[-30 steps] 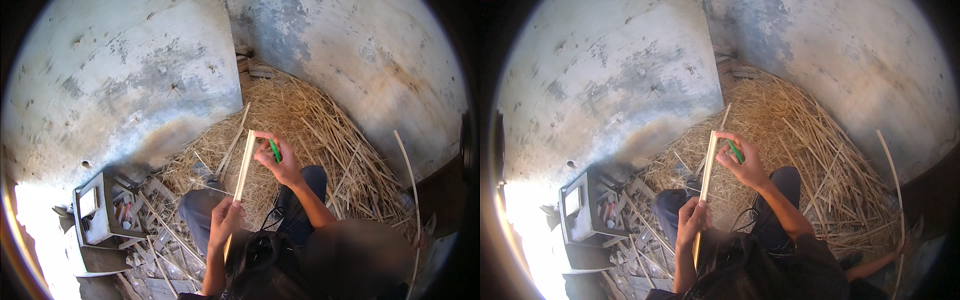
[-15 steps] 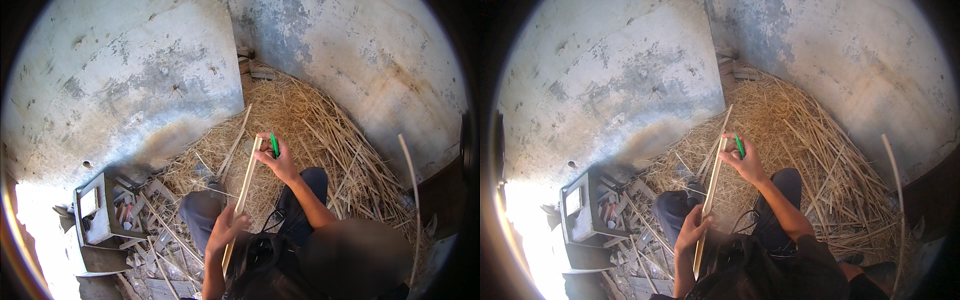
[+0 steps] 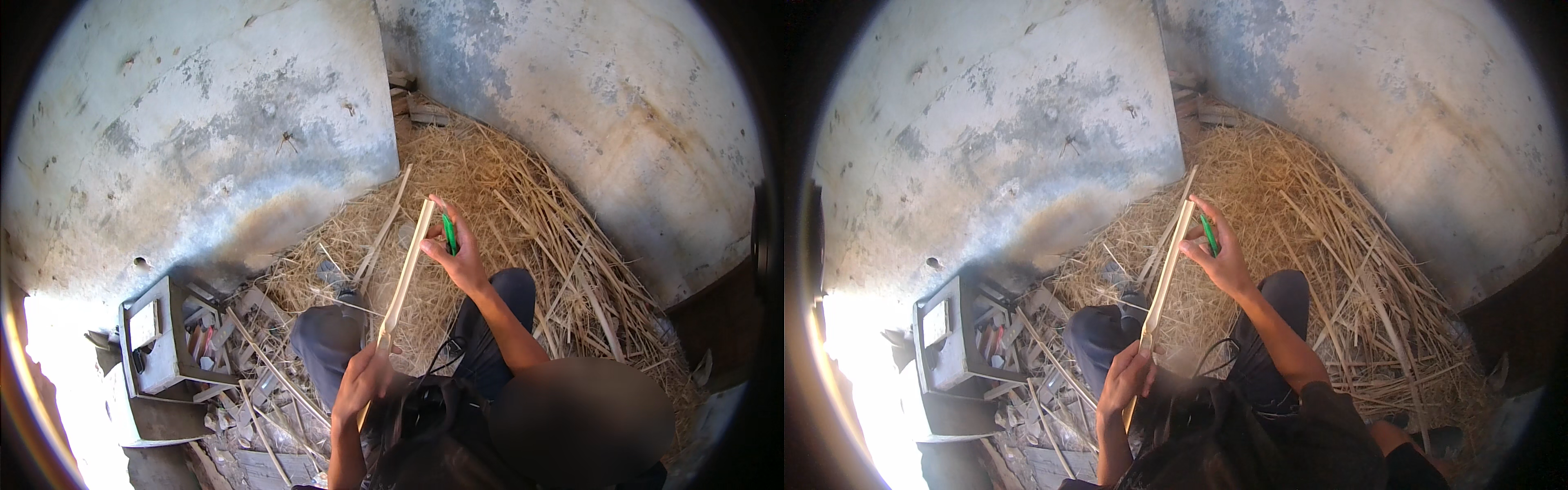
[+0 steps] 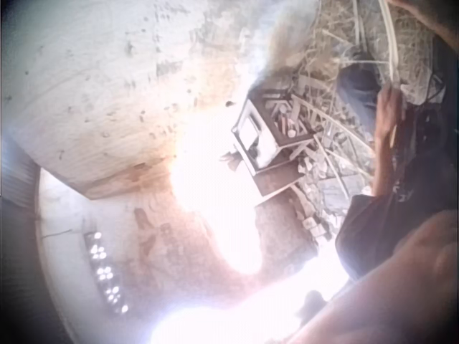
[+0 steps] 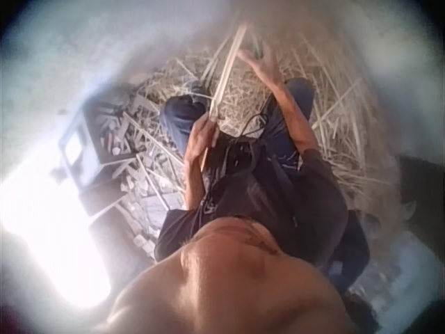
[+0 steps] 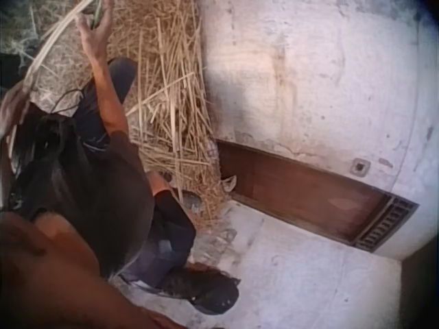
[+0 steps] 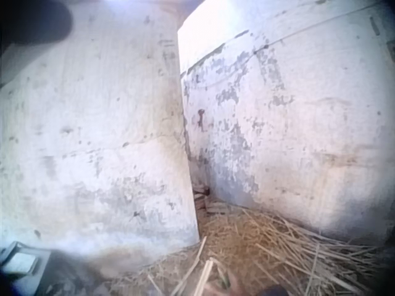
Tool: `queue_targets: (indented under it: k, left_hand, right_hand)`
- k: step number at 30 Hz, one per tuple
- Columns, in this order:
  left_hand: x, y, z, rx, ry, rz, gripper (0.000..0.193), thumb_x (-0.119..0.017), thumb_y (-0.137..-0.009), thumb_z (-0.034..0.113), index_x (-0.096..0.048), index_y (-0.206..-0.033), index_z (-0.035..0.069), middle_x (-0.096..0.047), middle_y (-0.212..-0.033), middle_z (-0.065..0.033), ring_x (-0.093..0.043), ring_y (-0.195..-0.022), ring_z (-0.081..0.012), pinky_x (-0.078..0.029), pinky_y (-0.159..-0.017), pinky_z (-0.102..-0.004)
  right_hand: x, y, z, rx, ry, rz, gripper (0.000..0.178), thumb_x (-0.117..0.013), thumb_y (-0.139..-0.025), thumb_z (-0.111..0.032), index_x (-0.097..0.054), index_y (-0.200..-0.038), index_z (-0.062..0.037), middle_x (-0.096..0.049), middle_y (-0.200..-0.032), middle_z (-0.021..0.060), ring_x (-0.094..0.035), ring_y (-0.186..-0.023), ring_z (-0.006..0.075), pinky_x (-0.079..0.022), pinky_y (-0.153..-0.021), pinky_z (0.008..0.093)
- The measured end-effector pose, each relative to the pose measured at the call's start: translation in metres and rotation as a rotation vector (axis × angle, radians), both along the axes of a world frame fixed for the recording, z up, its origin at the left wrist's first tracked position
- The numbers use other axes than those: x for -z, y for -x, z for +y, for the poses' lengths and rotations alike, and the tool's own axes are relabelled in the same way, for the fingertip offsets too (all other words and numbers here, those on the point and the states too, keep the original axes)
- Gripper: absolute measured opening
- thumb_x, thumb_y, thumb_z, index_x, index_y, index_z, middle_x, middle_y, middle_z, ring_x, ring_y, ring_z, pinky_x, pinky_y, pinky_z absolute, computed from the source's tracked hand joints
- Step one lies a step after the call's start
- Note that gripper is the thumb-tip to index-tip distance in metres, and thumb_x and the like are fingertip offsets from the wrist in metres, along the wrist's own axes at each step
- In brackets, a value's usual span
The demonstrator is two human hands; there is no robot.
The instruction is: The person sits on a straw-covered floor and uses a green utility knife to shave thin strips off a long bamboo stick. They hold the stick with their left hand and scrape the blade along its length with their right hand, creating a pile of shavings.
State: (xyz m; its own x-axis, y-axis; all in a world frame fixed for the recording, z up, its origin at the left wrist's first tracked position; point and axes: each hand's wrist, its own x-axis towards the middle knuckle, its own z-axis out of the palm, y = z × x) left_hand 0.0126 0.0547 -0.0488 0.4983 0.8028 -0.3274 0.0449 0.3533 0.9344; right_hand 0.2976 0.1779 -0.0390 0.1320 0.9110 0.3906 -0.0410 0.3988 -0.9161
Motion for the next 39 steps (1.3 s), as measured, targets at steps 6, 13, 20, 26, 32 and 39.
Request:
queue_targets:
  k: [6,13,20,26,32,39]
  left_hand:
    - [-0.009,-0.011,0.006,-0.035,0.022,-0.055,0.040,-0.043,-0.118,0.034,-0.067,-0.124,0.002,-0.041,-0.066,0.0078,-0.037,-0.057,-0.0040,-0.028,-0.053,-0.0252]
    - [-0.019,-0.018,0.014,-0.140,0.054,-0.088,0.034,-0.045,-0.114,0.033,-0.064,-0.114,0.005,-0.040,-0.072,0.0053,-0.033,-0.057,-0.0047,-0.026,-0.050,-0.0231]
    - [-0.036,-0.018,0.021,-0.194,0.133,-0.131,0.027,-0.050,-0.109,0.031,-0.062,-0.108,0.007,-0.043,-0.071,0.0072,-0.036,-0.057,-0.0042,-0.025,-0.053,-0.0252]
    - [-0.038,-0.018,0.023,-0.205,0.167,-0.149,0.027,-0.052,-0.107,0.032,-0.063,-0.104,0.008,-0.044,-0.069,0.0067,-0.036,-0.055,-0.0055,-0.026,-0.052,-0.0263]
    - [-0.024,-0.014,0.025,-0.149,0.132,-0.232,0.034,-0.052,-0.107,0.038,-0.062,-0.097,0.006,-0.046,-0.065,0.0024,-0.041,-0.053,-0.0090,-0.031,-0.050,-0.0279]
    - [-0.023,-0.019,0.025,-0.200,0.046,-0.158,0.032,-0.052,-0.107,0.033,-0.060,-0.094,0.005,-0.050,-0.072,0.0027,-0.044,-0.061,-0.0079,-0.034,-0.056,-0.0265]
  right_hand:
    - [0.000,0.006,-0.006,0.096,-0.078,-0.161,0.078,-0.069,-0.106,-0.029,-0.031,-0.171,-0.0085,-0.065,-0.090,0.0017,-0.062,-0.081,0.0097,-0.051,-0.070,0.0308]
    - [0.037,0.007,-0.015,-0.068,-0.208,-0.328,0.050,-0.066,-0.105,-0.050,-0.064,-0.127,-0.0054,-0.065,-0.080,0.0044,-0.067,-0.068,0.0173,-0.052,-0.064,0.0338]
    - [0.028,0.036,-0.028,-0.131,-0.455,-0.558,0.062,-0.054,-0.108,-0.064,-0.073,-0.100,-0.0061,-0.067,-0.077,0.0084,-0.069,-0.062,0.0280,-0.052,-0.056,0.0390]
    - [0.029,0.040,-0.030,-0.069,-0.523,-0.641,0.057,-0.059,-0.106,-0.063,-0.076,-0.098,-0.0092,-0.069,-0.077,0.0045,-0.070,-0.062,0.0263,-0.052,-0.056,0.0388]
    - [0.025,0.039,-0.031,-0.072,-0.526,-0.630,0.055,-0.063,-0.105,-0.061,-0.076,-0.097,-0.0088,-0.069,-0.076,0.0041,-0.069,-0.061,0.0255,-0.052,-0.055,0.0387]
    - [0.021,0.040,-0.032,-0.035,-0.528,-0.634,0.049,-0.070,-0.102,-0.057,-0.078,-0.100,-0.0086,-0.069,-0.074,0.0028,-0.069,-0.059,0.0236,-0.051,-0.054,0.0372]
